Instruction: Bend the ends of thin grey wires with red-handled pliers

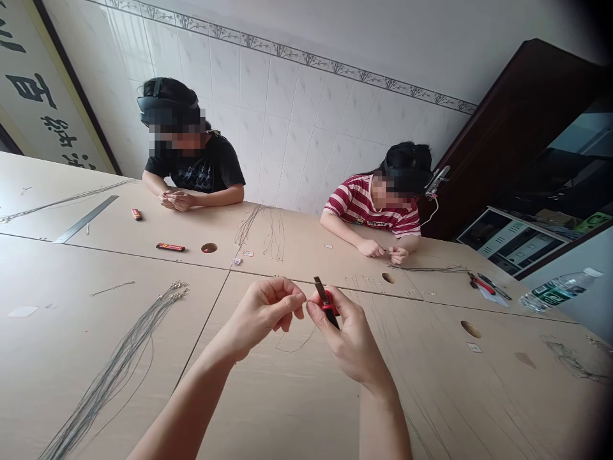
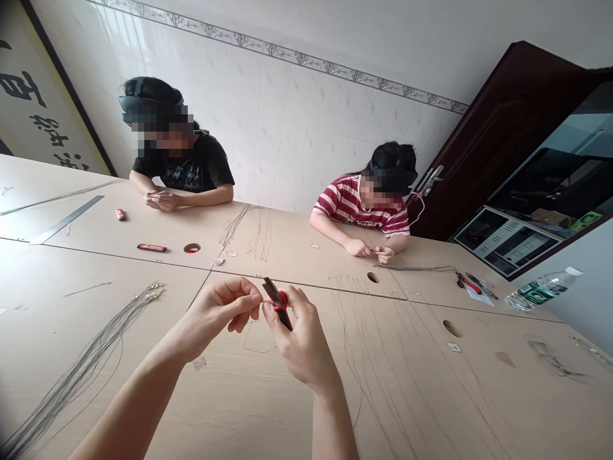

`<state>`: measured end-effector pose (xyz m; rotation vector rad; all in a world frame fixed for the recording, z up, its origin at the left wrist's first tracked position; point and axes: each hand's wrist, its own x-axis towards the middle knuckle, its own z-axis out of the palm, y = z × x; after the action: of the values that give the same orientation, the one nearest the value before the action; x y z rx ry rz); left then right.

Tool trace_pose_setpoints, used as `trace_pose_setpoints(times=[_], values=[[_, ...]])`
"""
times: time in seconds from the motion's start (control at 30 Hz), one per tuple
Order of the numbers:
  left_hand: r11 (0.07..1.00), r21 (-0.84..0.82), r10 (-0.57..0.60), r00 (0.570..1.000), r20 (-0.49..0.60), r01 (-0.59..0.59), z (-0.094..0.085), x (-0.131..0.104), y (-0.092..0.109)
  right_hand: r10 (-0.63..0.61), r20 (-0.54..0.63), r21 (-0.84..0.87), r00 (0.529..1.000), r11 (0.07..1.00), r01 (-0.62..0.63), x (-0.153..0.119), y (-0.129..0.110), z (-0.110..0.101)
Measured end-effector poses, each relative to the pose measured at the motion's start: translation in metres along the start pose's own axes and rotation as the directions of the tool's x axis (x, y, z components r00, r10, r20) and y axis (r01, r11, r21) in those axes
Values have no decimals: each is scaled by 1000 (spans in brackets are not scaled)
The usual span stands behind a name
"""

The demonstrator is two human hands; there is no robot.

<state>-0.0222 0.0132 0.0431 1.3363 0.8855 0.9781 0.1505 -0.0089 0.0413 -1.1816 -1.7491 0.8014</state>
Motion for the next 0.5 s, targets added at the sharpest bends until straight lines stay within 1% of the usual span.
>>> trace_pose_setpoints(times=[0.23,0.5], values=[[1000,-2,24,999,-38,-24,3,0,0,-3,-26,-11,1000,1000,3,0,2,1],[1000,-23,18,1000,0,-18,1,-4,1,-32,-19,-31,999,999,31,-3,2,-2]])
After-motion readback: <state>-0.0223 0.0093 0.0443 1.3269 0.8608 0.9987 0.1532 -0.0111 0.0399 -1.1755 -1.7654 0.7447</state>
